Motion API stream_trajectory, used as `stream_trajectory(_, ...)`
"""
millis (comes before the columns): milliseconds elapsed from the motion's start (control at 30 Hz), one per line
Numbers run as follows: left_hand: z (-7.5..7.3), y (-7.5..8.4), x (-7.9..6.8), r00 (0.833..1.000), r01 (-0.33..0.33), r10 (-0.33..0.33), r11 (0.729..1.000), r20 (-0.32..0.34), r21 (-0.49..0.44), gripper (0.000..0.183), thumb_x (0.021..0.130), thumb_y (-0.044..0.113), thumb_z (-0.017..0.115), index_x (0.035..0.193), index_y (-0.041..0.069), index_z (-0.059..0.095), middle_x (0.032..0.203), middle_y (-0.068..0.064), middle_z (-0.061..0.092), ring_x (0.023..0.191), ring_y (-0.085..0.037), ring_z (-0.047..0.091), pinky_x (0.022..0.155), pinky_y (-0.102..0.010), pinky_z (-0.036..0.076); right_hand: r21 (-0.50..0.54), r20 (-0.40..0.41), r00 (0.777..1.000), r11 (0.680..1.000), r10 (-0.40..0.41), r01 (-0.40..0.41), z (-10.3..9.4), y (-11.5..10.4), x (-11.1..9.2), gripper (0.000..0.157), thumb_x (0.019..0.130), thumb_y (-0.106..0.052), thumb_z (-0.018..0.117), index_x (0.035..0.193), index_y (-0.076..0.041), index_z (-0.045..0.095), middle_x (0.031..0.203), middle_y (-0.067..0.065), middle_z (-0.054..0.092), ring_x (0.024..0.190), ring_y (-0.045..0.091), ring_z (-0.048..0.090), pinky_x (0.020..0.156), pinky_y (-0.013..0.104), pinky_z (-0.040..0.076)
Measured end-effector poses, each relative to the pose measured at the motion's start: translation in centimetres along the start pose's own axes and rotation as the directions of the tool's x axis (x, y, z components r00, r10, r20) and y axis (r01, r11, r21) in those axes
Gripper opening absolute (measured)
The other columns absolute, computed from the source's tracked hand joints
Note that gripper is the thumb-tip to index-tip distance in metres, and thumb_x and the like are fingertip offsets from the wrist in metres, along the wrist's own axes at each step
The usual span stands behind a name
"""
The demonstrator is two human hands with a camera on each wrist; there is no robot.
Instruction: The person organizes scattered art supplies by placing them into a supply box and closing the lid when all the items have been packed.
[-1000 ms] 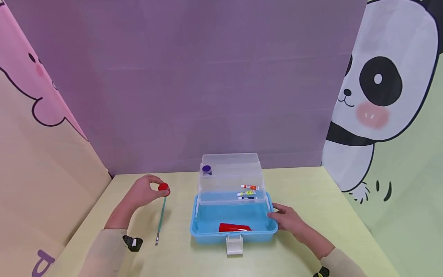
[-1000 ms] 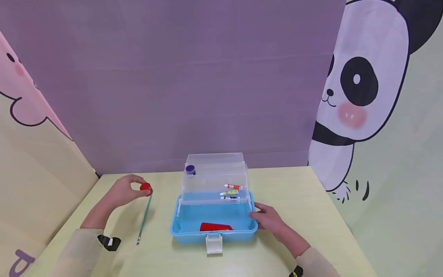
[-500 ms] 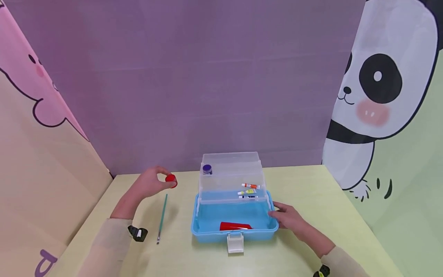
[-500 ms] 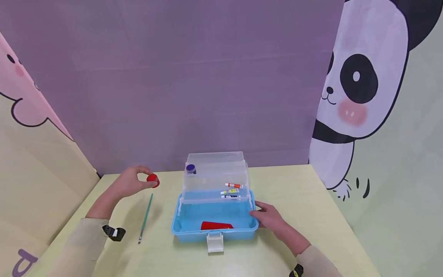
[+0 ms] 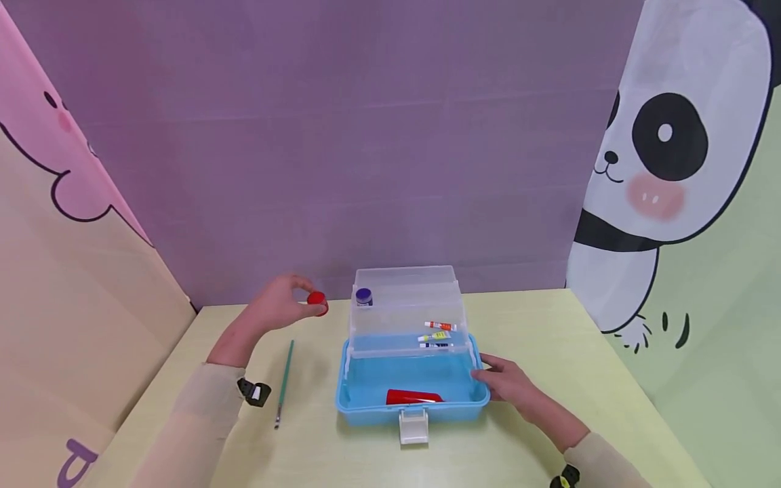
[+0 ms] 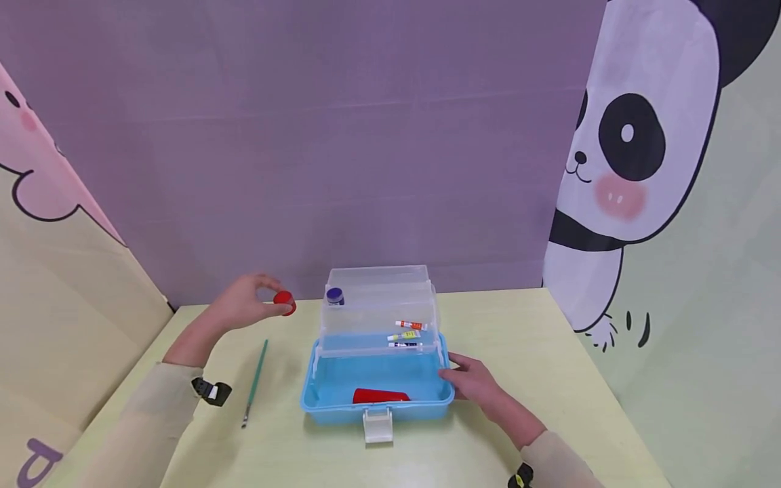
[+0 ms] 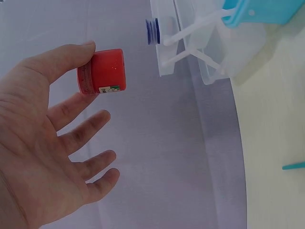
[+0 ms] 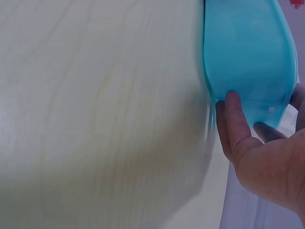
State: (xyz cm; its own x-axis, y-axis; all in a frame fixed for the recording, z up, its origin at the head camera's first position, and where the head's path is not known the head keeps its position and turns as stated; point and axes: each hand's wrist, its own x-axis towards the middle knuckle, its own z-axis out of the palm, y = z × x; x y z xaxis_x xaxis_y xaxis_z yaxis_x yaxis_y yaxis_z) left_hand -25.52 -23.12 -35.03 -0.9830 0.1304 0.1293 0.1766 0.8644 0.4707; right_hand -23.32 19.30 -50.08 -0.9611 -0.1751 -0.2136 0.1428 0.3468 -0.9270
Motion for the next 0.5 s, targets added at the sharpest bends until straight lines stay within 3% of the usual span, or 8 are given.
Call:
stream_trajectory(200,0.1,1.0,0.7,1.0,-0.021,0.021,1.0,0.001,0.002,0.042,0.08,0.035,0.077,0.108,0.005,0.069,0.121,-0.015,0.057,0.115,-0.038,0.049,0.083,-0.051,0.053,0.012,0.003,1.0,1.0,0.011,-0.011,-0.1,0.0,0.1,0.062,0.09,-0.024,0.069,0.14,0.004,0.046,0.125,0.025,0.058,0.092,0.032,0.067,0.075,0.044,0.058)
stream_trajectory(500,0.3,2.0,1.8,1.0,-0.021,0.021,1.0,0.016,-0.012,0.043,0.082,0.035,0.076,0.111,0.005,0.068,0.129,-0.015,0.053,0.123,-0.039,0.045,0.088,-0.052,0.051,0.027,-0.002,1.0,1.0,0.012,-0.012,0.1,-0.1,0.0,0.06,0.09,-0.023,0.07,0.139,0.004,0.048,0.123,0.023,0.06,0.093,0.031,0.067,0.074,0.044,0.058)
